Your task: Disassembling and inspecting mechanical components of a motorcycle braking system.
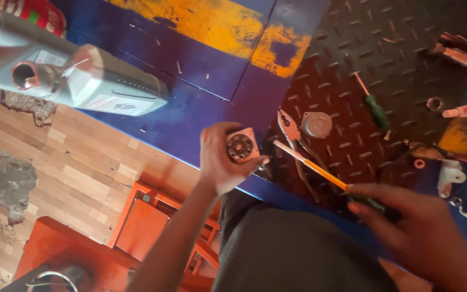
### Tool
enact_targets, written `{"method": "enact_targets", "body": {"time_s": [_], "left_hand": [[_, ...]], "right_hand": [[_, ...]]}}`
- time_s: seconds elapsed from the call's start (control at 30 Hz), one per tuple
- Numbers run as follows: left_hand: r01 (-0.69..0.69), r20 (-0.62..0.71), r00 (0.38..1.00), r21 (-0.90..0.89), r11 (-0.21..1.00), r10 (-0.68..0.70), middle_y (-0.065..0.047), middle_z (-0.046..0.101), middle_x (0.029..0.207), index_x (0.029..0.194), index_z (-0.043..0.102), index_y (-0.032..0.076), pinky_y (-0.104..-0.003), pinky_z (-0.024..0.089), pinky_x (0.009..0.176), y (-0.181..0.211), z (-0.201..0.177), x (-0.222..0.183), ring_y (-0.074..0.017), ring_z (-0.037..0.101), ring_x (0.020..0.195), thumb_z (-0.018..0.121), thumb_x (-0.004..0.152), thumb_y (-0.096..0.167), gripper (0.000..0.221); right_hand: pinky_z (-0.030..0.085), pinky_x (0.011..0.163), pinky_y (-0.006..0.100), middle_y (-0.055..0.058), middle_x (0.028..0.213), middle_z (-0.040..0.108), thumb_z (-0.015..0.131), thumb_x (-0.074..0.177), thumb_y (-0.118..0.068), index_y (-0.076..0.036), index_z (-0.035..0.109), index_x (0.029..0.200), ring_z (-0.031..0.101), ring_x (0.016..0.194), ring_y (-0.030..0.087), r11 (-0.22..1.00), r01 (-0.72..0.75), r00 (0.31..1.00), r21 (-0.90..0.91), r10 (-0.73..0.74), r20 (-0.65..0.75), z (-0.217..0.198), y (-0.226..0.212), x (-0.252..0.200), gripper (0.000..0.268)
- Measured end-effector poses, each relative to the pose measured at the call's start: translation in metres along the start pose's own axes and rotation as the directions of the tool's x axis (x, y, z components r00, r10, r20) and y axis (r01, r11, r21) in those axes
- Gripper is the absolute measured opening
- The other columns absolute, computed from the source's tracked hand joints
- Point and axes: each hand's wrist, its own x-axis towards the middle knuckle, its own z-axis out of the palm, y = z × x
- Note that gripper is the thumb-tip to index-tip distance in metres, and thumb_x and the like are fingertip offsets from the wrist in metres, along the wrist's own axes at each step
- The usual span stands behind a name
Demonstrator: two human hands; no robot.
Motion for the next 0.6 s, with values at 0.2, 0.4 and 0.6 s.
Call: {"method": "enact_targets", "body": {"time_s": [0.2,0.4,0.6], "left_hand": [[0.123,-0.155,0.98,-0.01,0.992,-0.123,-0.018,0.059,0.129,0.137,0.052,0.002,-0.047,0.046,0.104,-0.012,0.015,-0.039,-0.0377,0.055,0.119,0.094,0.063,0.022,0.087],[0.19,-0.223,0.958,0.028,0.981,-0.179,-0.012,0.07,0.117,0.125,0.065,0.004,-0.043,0.052,0.1,-0.009,0.019,-0.048,-0.0339,0.063,0.113,0.095,0.063,0.019,0.07],[0.356,-0.261,0.888,-0.128,0.926,-0.378,-0.013,0.07,0.103,0.109,0.072,0.003,-0.039,0.055,0.088,0.027,0.022,-0.053,-0.0283,0.067,0.098,0.097,0.059,0.021,0.059]], "right_hand": [[0.059,0.069,0.032,0.009,0.096,0.081,0.082,0.077,-0.023,-0.014,0.078,0.111,0.079,0.081,0.02,0.982,0.013,0.992,0.186,0.011,-0.127,0.029,0.019,-0.017,0.035],[0.059,0.071,0.032,0.01,0.097,0.081,0.08,0.075,-0.017,-0.01,0.077,0.108,0.08,0.085,0.02,0.955,0.163,0.977,0.248,-0.121,-0.178,0.032,0.001,-0.018,0.034],[0.057,0.077,0.031,0.01,0.094,0.079,0.08,0.078,-0.012,-0.007,0.076,0.112,0.078,0.084,0.017,0.959,0.166,0.967,0.231,-0.112,-0.231,0.017,-0.004,-0.028,0.034]]}}
